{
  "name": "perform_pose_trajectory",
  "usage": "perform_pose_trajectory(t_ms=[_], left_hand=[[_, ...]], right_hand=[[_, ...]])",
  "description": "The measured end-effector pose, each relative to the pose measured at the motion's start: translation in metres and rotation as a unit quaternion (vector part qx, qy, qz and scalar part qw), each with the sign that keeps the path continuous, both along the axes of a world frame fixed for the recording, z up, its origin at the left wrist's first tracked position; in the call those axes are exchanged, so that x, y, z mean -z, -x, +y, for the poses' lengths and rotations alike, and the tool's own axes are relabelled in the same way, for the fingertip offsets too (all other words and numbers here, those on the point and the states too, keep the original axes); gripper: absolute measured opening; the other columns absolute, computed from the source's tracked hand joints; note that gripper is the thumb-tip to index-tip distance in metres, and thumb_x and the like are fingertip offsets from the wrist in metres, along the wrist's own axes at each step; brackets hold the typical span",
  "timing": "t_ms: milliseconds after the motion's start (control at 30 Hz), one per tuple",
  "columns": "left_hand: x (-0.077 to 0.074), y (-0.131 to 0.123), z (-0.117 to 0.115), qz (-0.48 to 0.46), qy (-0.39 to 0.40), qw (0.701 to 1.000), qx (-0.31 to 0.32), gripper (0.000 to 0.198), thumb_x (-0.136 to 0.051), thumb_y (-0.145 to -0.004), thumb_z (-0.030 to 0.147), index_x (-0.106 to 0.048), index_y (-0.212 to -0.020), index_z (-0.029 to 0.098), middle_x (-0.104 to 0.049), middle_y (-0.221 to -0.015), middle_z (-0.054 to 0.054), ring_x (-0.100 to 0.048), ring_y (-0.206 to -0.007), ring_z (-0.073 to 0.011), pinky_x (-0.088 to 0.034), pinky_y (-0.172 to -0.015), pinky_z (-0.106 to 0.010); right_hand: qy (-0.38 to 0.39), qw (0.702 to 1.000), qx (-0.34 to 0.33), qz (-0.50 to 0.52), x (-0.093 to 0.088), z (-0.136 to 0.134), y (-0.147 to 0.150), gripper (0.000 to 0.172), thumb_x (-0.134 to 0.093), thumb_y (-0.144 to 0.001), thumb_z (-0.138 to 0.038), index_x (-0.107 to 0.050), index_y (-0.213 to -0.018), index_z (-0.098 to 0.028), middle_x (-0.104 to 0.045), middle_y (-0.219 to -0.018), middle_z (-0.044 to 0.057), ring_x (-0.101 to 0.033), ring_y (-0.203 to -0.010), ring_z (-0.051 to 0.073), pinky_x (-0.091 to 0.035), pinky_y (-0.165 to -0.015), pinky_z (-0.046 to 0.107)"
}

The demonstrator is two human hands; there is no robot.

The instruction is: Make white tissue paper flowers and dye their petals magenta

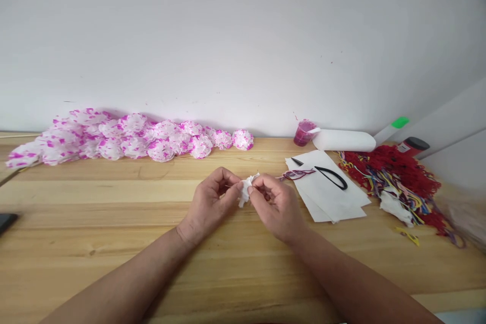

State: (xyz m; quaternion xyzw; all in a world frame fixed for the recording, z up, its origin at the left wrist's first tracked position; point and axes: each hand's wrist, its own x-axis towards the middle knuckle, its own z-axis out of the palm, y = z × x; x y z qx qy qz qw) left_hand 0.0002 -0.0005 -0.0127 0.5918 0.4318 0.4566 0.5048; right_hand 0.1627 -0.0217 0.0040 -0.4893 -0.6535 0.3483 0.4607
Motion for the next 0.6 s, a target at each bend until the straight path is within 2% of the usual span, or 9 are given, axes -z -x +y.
perform_pose_trajectory(t_ms=[100, 233, 300, 400, 467, 533, 600], left_hand=[[-0.0032, -0.0003, -0.001, 0.011, 0.006, 1.0, -0.002, 0.02, -0.068, -0.086, 0.037, -0.061, -0.089, 0.018, -0.068, -0.083, -0.002, -0.065, -0.075, -0.0142, -0.052, -0.067, -0.024], [-0.0011, -0.0008, -0.0017, 0.021, 0.005, 0.999, -0.028, 0.021, -0.068, -0.085, 0.037, -0.062, -0.085, 0.017, -0.068, -0.079, -0.002, -0.065, -0.07, -0.0138, -0.052, -0.064, -0.024], [0.0015, 0.0, -0.0014, 0.031, -0.035, 0.998, -0.034, 0.015, -0.067, -0.086, 0.032, -0.062, -0.084, 0.018, -0.069, -0.082, -0.002, -0.066, -0.074, -0.0143, -0.054, -0.07, -0.026], [0.0032, 0.0021, -0.0011, 0.07, -0.145, 0.986, -0.032, 0.002, -0.065, -0.085, 0.019, -0.063, -0.084, 0.018, -0.07, -0.09, -0.003, -0.067, -0.083, -0.0146, -0.054, -0.079, -0.027], [0.0027, 0.0031, -0.0015, 0.103, -0.207, 0.973, -0.028, 0.007, -0.063, -0.083, 0.012, -0.064, -0.084, 0.019, -0.07, -0.092, -0.003, -0.066, -0.086, -0.0142, -0.052, -0.082, -0.027], [0.0018, 0.0031, -0.0019, 0.118, -0.228, 0.966, -0.026, 0.009, -0.062, -0.083, 0.01, -0.064, -0.084, 0.019, -0.07, -0.092, -0.003, -0.066, -0.088, -0.014, -0.052, -0.083, -0.026], [0.0014, 0.0024, -0.0022, 0.092, -0.19, 0.977, -0.02, 0.005, -0.062, -0.085, 0.014, -0.063, -0.084, 0.019, -0.07, -0.092, -0.003, -0.067, -0.085, -0.0141, -0.053, -0.081, -0.026]], right_hand=[[-0.024, 0.999, -0.008, -0.023, 0.0011, -0.001, 0.0006, 0.015, -0.054, -0.088, -0.021, -0.055, -0.073, -0.019, -0.051, -0.064, -0.003, -0.045, -0.057, 0.01, -0.036, -0.053, 0.023], [-0.032, 0.999, -0.012, -0.038, 0.0022, -0.0027, 0.001, 0.012, -0.055, -0.087, -0.019, -0.056, -0.074, -0.019, -0.054, -0.066, -0.002, -0.049, -0.059, 0.011, -0.04, -0.057, 0.023], [-0.02, 0.999, -0.009, -0.03, 0.0018, -0.0029, 0.001, 0.011, -0.056, -0.087, -0.02, -0.057, -0.076, -0.019, -0.056, -0.066, -0.002, -0.05, -0.058, 0.011, -0.04, -0.056, 0.023], [-0.005, 1.0, -0.009, -0.011, 0.0007, -0.0022, 0.0008, 0.008, -0.058, -0.088, -0.023, -0.058, -0.082, -0.019, -0.059, -0.069, -0.002, -0.053, -0.06, 0.011, -0.042, -0.055, 0.022], [-0.01, 1.0, -0.004, -0.016, 0.0003, -0.0013, 0.0002, 0.008, -0.058, -0.088, -0.024, -0.058, -0.081, -0.019, -0.059, -0.068, -0.002, -0.053, -0.06, 0.011, -0.042, -0.056, 0.022], [-0.02, 0.999, 0.005, -0.028, 0.0, -0.0005, -0.0005, 0.011, -0.057, -0.088, -0.022, -0.057, -0.078, -0.019, -0.057, -0.066, -0.003, -0.05, -0.058, 0.01, -0.04, -0.055, 0.022], [-0.026, 0.999, 0.012, -0.033, -0.0007, -0.0004, -0.001, 0.014, -0.055, -0.088, -0.021, -0.055, -0.074, -0.019, -0.053, -0.063, -0.004, -0.047, -0.056, 0.009, -0.038, -0.053, 0.022]])
